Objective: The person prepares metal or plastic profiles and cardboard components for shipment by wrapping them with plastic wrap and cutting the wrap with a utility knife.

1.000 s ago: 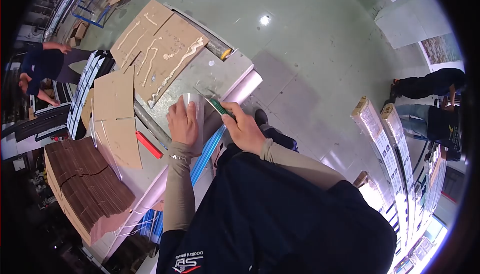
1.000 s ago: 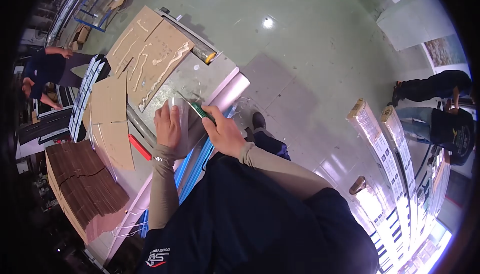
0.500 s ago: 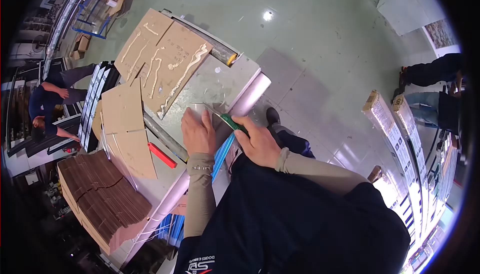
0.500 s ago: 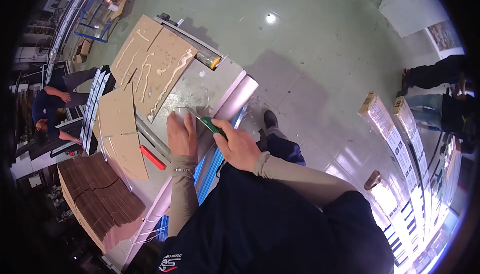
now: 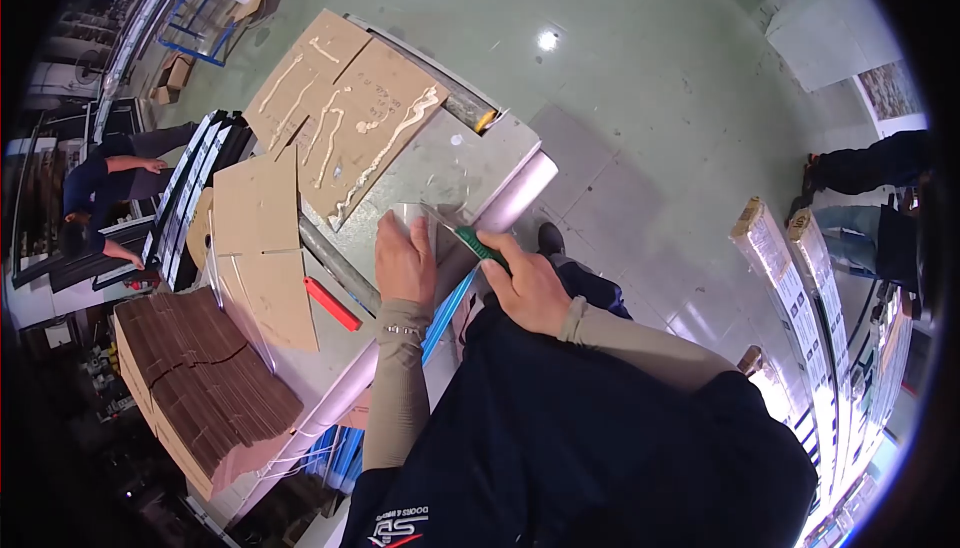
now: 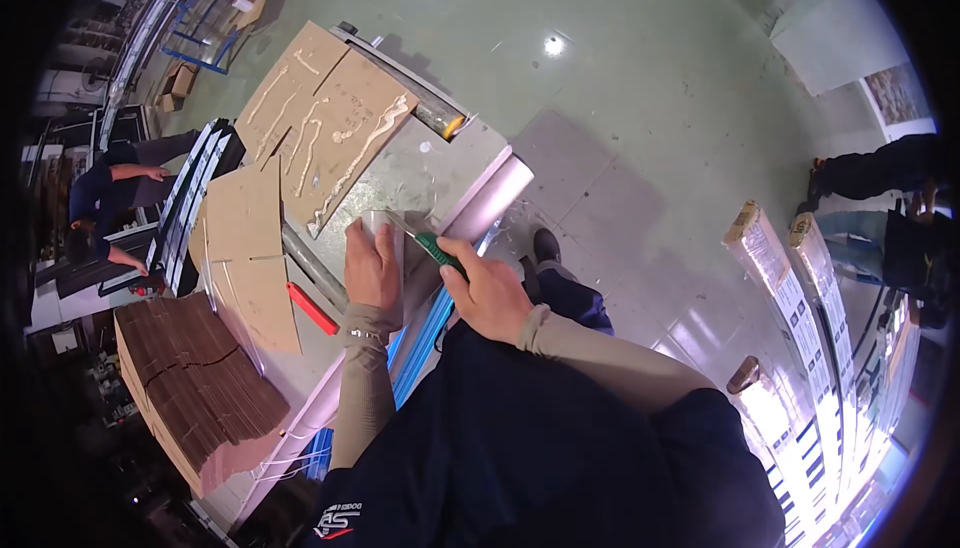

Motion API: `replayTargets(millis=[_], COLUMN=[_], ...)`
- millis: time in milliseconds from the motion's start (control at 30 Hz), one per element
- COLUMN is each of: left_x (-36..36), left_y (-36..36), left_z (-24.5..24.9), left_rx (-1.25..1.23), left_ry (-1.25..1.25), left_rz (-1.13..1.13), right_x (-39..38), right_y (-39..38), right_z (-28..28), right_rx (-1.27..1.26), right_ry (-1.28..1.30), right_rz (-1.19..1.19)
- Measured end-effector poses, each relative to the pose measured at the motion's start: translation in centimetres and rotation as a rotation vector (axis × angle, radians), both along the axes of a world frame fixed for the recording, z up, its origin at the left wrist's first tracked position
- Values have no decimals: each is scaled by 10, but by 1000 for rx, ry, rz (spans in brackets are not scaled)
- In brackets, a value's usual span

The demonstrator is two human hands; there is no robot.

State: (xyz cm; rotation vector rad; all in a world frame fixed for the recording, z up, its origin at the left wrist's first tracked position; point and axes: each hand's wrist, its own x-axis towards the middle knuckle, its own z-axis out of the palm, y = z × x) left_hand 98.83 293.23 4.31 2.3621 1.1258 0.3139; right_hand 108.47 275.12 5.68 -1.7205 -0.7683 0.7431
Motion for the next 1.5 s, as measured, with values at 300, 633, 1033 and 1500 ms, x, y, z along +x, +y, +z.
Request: replayTargets(millis=[300,633,1033,1500], left_x=[-6,-11,-12,-7], left_y=[8,9,18,1], left_z=[-7,-9,-10,-14], left_rx=[-75,-43,-141,47], left_ry=[-54,48,-23,-68], left_rz=[-28,-53,-66,26], right_x=[1,3,-2,-1], right_y=[7,5,14,-3], right_z=[-1,0,-24,-8], right_rx=[-56,-55,78,72], right_ry=[53,94,-1,-120], right_rz=[20,16,-33,-13])
